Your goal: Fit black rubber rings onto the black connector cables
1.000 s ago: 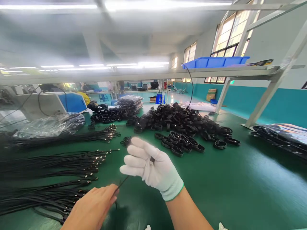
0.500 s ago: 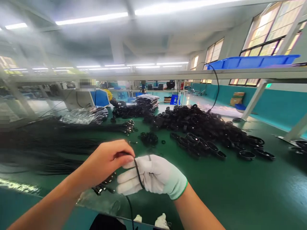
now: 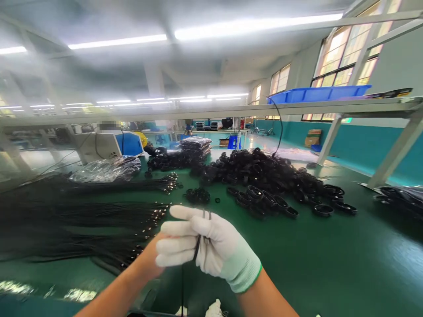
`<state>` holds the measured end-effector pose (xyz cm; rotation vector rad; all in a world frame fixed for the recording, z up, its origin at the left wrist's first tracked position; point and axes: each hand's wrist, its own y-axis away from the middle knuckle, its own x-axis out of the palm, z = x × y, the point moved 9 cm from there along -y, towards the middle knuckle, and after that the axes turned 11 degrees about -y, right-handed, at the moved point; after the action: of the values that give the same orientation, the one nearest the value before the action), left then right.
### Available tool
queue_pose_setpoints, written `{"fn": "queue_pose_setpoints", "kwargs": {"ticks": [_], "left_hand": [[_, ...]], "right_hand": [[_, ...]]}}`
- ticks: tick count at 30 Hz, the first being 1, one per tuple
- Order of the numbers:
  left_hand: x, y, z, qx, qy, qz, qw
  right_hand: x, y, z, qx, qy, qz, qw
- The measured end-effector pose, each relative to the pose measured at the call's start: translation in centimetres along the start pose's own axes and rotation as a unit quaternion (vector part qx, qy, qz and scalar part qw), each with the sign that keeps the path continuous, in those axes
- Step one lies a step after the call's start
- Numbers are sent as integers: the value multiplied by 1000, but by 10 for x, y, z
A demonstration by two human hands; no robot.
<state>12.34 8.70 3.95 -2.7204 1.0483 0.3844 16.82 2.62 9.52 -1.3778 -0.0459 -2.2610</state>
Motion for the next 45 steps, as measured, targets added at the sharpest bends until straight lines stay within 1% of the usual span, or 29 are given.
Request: {"fn": "queue_pose_setpoints", "kwargs": {"ticks": [2,3,4,5,6,8,9,10,11,12,13,15,17,19,21,23,25,26,27,28,29,31,32,34,36,39,41,43,45], "left_hand": [[28,16,29,-51,33,38,997],[40,26,39,-72,17,62,995],[46,35,45,-80,-28,71,994],[47,44,45,-69,-101,65,990],[44,51,36,-38,-193,46,979],[32,59,2,47,-355,-8,934],[24,61,-19,83,-407,-33,909],[18,59,-40,113,-439,-42,891],[7,54,-59,128,-452,-60,881],[-3,47,-75,138,-449,-73,880],[-9,37,-85,142,-434,-55,888],[-21,17,-93,129,-372,-25,919],[-23,2,-80,92,-269,22,958],[-16,-5,-52,41,-144,55,987],[-7,-4,-16,-13,-29,54,998],[3,5,23,-61,49,29,997],[12,20,54,-95,59,9,994],[14,28,64,-106,31,-5,994],[13,36,69,-105,-19,-25,994],[12,44,68,-92,-87,-48,991],[10,51,61,-66,-164,-68,982],[10,62,34,5,-319,-93,943],[13,64,21,37,-388,-90,917],[19,63,-1,74,-489,-58,867],[22,57,-19,100,-538,-11,837],[24,51,-39,126,-543,51,829],[24,52,-45,121,-534,76,833],[22,54,-47,105,-524,80,842],[16,53,-47,101,-507,68,853]], "right_hand": [[-11,3,24,-53,17,-43,998],[-18,4,35,-77,27,-62,995],[-25,5,43,-96,35,-77,992],[-33,7,49,-111,41,-91,989],[-39,7,52,-117,47,-101,987],[-47,7,46,-101,62,-105,987],[-49,6,36,-72,69,-94,991],[-47,5,22,-29,74,-75,994],[-44,5,7,20,76,-48,996],[-40,7,-9,66,72,-19,995],[-35,9,-23,103,62,7,993],[-29,12,-41,141,32,34,989],[-25,11,-49,143,6,36,989],[-21,8,-48,118,-11,28,993],[-18,3,-39,76,-31,18,996],[-17,0,-25,34,-46,1,998],[-20,-2,-10,2,-48,-14,999],[-23,-3,-3,-13,-45,-23,999],[-26,-3,4,-26,-41,-32,998],[-30,-3,9,-37,-34,-43,998],[-34,-3,13,-47,-25,-59,997],[-46,-3,17,-62,2,-102,993],[-52,-2,16,-65,18,-124,990],[-62,1,9,-58,48,-162,984],[-70,4,-3,-30,72,-179,981],[-79,6,-11,-8,92,-183,979],[-80,4,-5,-33,84,-177,980],[-79,3,0,-61,70,-166,982],[-76,2,-5,-51,66,-154,985]]}}
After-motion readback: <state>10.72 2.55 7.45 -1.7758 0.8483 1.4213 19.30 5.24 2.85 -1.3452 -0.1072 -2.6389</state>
